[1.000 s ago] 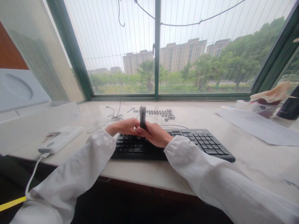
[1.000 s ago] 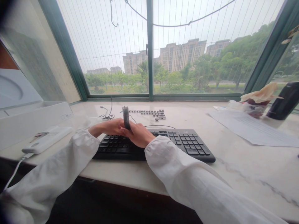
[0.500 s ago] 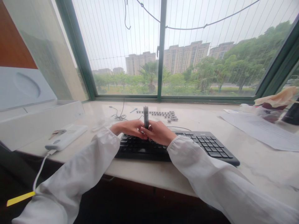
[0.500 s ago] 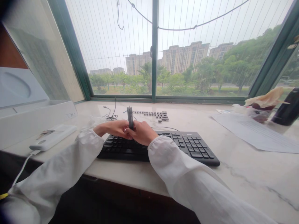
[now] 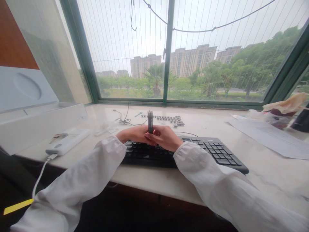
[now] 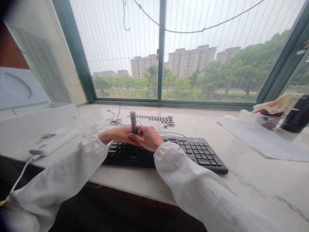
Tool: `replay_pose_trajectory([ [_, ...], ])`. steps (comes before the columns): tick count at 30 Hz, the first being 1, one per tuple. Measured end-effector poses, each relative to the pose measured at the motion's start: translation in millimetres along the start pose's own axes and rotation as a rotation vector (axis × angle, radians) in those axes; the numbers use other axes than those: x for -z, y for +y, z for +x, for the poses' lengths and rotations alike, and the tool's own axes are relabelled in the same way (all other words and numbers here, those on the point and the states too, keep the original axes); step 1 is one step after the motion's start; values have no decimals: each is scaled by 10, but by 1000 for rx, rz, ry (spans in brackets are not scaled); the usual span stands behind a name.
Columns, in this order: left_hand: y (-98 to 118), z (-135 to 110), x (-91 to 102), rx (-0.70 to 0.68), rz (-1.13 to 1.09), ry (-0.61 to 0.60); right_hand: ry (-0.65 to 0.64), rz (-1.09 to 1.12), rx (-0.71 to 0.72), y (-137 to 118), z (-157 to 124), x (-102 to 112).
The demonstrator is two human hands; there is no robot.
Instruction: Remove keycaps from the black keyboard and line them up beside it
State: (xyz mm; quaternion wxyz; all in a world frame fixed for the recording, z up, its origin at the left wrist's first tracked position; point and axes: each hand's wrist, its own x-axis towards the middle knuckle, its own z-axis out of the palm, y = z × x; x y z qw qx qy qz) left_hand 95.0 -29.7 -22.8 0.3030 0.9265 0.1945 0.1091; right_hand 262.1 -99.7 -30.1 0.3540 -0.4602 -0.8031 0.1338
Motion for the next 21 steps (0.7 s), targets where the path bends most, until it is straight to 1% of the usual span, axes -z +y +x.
replay_pose_trajectory([
  [3, 45, 0, -12, 54, -2, -8, 18, 13, 19, 21, 0, -27],
  [8, 109, 8, -23, 129, 24, -6, 18, 96, 26, 61, -5, -53],
  [16, 174, 11, -16, 148, 31, -42, 30, 137, 39, 67, -5, -73],
  [21, 122, 18, -28, 150, 9, -50, 27, 125, 55, 83, 3, -79],
])
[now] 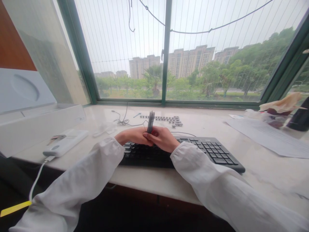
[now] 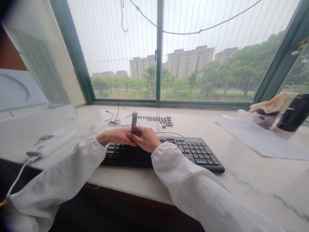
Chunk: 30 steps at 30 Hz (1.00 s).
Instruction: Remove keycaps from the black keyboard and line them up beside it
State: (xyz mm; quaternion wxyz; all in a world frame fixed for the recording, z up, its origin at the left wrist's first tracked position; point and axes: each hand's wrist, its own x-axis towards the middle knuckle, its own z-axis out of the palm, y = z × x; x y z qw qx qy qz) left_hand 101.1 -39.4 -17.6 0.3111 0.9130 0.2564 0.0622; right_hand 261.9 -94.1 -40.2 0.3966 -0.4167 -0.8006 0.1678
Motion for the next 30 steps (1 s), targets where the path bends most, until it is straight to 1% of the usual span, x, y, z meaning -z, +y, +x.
replay_pose_trajectory([
  [3, -54, -4, 27, -17, -2, 4, 3, -35, 3, 4, 3, 0],
  [7, -89, -55, 125, -21, 31, -49, 18, -137, 8, -10, -7, 0],
  [10, -93, -95, 192, 4, 135, -13, 21, -207, 8, -18, -26, -4],
  [12, -103, -105, 212, -12, 184, 26, 1, -233, 6, -18, -37, -8],
  [17, -173, -88, 201, -102, 235, 59, -32, -291, 17, -41, -55, -19],
  [21, -183, -80, 175, -164, 167, 60, -56, -386, 52, -104, -79, -32],
  [26, -103, -84, 123, -145, 138, 97, -57, -458, 11, -151, -112, -78],
  [30, -95, -83, 108, -129, 274, 181, -72, -477, -6, -159, -120, -106],
])
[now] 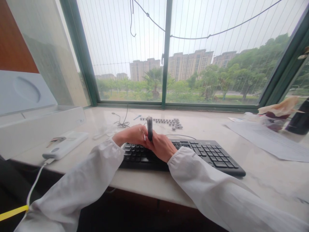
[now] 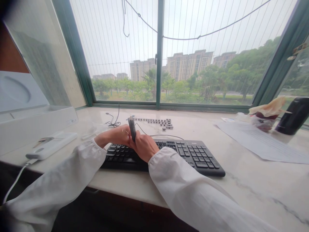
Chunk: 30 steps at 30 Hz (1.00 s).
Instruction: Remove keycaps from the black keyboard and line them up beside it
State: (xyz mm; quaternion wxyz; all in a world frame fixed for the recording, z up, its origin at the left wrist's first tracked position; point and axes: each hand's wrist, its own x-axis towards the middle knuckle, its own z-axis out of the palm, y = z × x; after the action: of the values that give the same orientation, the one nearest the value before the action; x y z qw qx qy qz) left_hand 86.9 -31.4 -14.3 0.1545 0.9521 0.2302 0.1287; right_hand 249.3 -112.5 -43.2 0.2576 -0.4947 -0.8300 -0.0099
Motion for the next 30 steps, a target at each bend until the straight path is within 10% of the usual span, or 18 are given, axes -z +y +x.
replay_pose_trajectory([
  [30, 85, -7, -17, 64, -35, -26, 20, 5, -23, -8, -19, -12],
])
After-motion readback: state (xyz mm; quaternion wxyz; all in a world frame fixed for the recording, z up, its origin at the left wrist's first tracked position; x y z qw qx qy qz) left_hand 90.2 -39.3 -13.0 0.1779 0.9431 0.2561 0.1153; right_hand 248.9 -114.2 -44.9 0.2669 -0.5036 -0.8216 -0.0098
